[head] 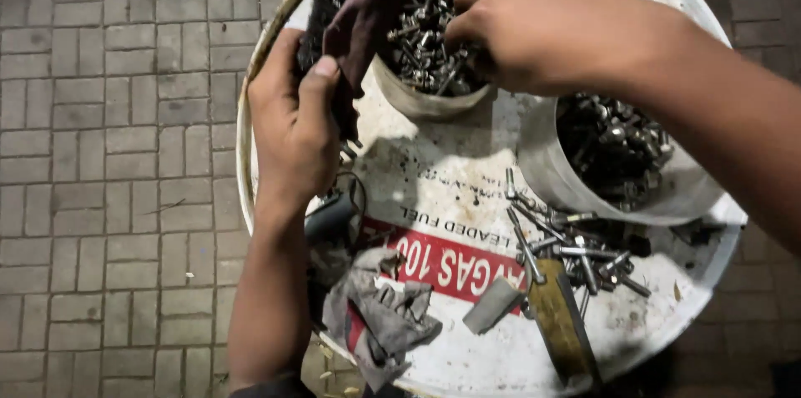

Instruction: The person cleans small metal parts by hand using a dark cloth. They pick up individual pieces from a white bucket, wipe them thoroughly, and place them into a second container. The process is repeated continuously over a white work surface.

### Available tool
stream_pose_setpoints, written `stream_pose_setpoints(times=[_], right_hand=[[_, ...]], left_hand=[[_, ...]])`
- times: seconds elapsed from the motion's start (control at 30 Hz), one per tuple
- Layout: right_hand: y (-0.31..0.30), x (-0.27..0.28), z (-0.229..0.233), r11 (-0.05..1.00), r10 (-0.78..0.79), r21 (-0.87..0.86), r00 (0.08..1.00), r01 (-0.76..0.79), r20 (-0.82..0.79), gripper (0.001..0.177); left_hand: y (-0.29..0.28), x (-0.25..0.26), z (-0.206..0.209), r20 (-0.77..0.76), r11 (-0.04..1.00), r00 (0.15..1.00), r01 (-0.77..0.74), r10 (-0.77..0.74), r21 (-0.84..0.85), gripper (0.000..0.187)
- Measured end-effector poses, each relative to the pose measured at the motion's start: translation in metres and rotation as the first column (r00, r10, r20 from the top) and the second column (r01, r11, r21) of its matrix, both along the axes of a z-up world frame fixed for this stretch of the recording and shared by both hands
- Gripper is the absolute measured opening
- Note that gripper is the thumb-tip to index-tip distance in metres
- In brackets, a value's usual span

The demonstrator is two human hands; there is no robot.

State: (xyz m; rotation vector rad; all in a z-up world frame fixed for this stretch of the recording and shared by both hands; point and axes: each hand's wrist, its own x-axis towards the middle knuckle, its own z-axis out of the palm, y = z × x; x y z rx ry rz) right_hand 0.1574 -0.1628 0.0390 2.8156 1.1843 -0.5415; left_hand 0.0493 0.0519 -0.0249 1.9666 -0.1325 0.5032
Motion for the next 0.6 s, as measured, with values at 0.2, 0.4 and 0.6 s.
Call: stream_pose_setpoints(times=[0.2, 0.4, 0.6], right_hand=[[0.018, 0.010, -0.013, 0.970, -0.008, -0.240, 0.991, 0.039, 0.130, 0.012], [-0.006, 0.024, -0.028, 0.973, -0.223, 0.020, 0.965, 0.228, -0.140, 0.024], [-0.078, -0.025, -0.021, 0.965, -0.262, 0.049, 0.928, 0.259, 0.263, 0.052]], left_hand=[[-0.004, 0.000, -0.001, -0.032, 0.993, 0.998, 0.045, -0.049, -0.109, 0.021], [-0.006, 0.004, -0.009, -0.065, 0.993, 0.998, 0.014, -0.022, -0.116, 0.016], [-0.022, 0.001, -0.010, 0.013, 0.814, 0.967, 0.223, -0.256, -0.536, 0.013]])
